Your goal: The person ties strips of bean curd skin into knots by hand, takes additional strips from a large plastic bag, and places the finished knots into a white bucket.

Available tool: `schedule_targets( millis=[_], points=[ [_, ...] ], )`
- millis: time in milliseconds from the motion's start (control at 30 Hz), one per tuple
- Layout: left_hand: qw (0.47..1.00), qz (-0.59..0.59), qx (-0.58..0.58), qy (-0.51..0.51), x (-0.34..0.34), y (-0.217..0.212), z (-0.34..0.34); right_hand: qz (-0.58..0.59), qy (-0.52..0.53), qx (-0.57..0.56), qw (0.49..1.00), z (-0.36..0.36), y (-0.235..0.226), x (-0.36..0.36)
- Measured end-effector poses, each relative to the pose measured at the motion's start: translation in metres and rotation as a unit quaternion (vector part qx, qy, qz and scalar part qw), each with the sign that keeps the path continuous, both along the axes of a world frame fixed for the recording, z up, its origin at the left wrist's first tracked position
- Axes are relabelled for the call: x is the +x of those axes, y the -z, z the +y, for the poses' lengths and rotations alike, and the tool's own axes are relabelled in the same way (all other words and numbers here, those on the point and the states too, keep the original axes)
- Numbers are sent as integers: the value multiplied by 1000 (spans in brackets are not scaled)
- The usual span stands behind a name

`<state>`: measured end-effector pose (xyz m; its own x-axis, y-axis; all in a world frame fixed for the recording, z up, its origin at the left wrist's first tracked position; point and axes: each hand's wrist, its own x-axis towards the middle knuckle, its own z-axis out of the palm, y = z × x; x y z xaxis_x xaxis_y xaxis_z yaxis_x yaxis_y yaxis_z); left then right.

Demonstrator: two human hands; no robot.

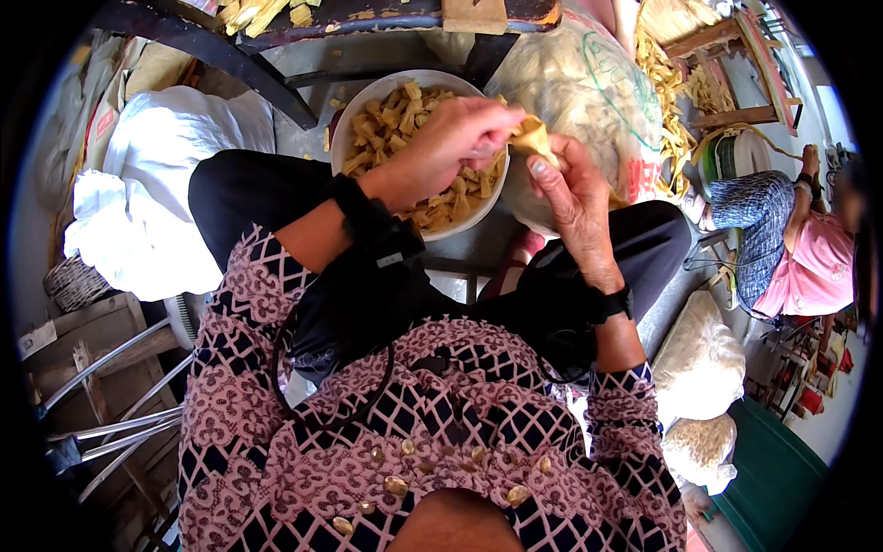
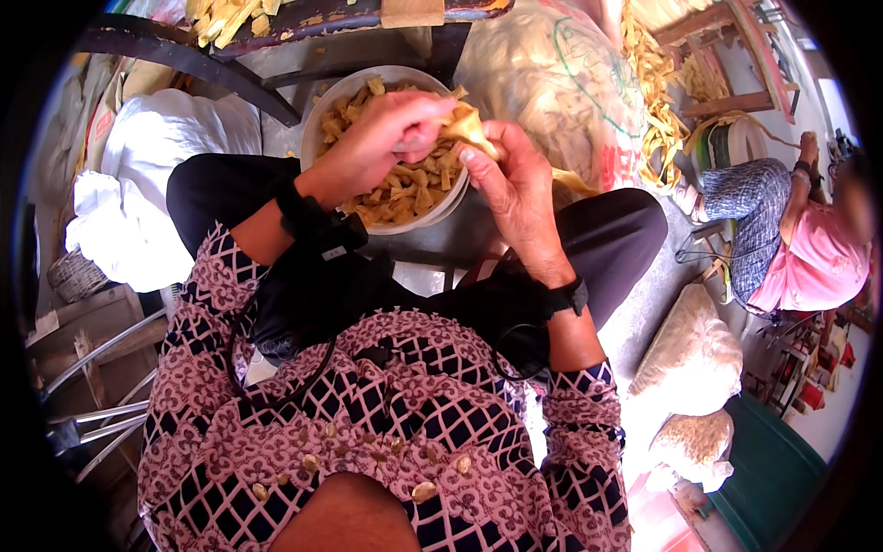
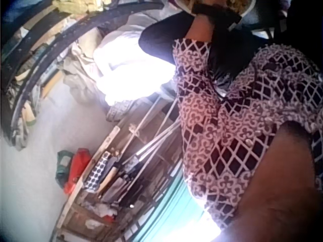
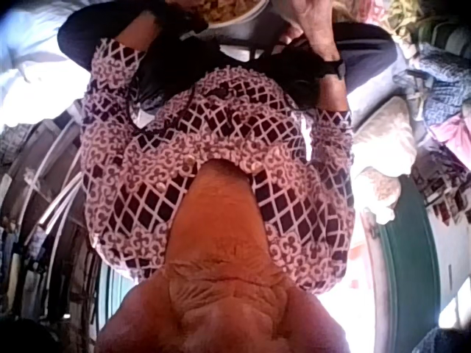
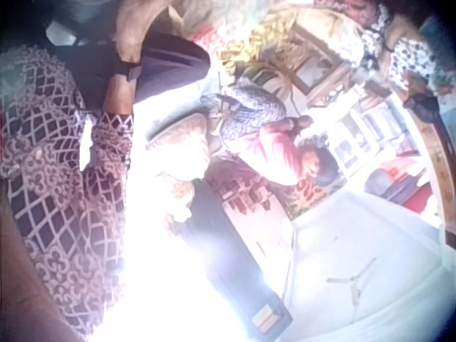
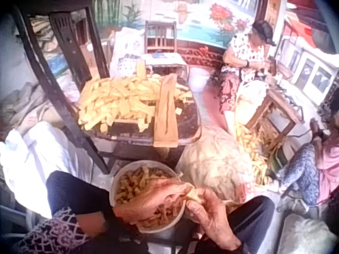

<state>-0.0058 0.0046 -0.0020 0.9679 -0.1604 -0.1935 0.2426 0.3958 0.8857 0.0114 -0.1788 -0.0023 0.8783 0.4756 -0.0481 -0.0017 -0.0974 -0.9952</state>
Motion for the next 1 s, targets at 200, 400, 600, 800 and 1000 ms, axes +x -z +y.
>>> schedule_targets(
  millis=[200,400,600,800,1000],
  points=[
    [988,70,-139,15,-10,-20,-1,-30,-1,-55,998,-21,-24,-22],
    [997,27,-28,66,-11,-23,3,-45,21,-56,997,-24,-23,-29],
    [993,-38,49,98,-10,-16,-2,-45,5,-9,999,-17,-12,-16],
    [995,-30,94,15,-9,-21,-9,-60,-23,-17,998,1,-10,-9],
    [995,-13,96,-35,-9,-8,9,-40,-30,-87,995,-11,-18,-12]
  ],
)
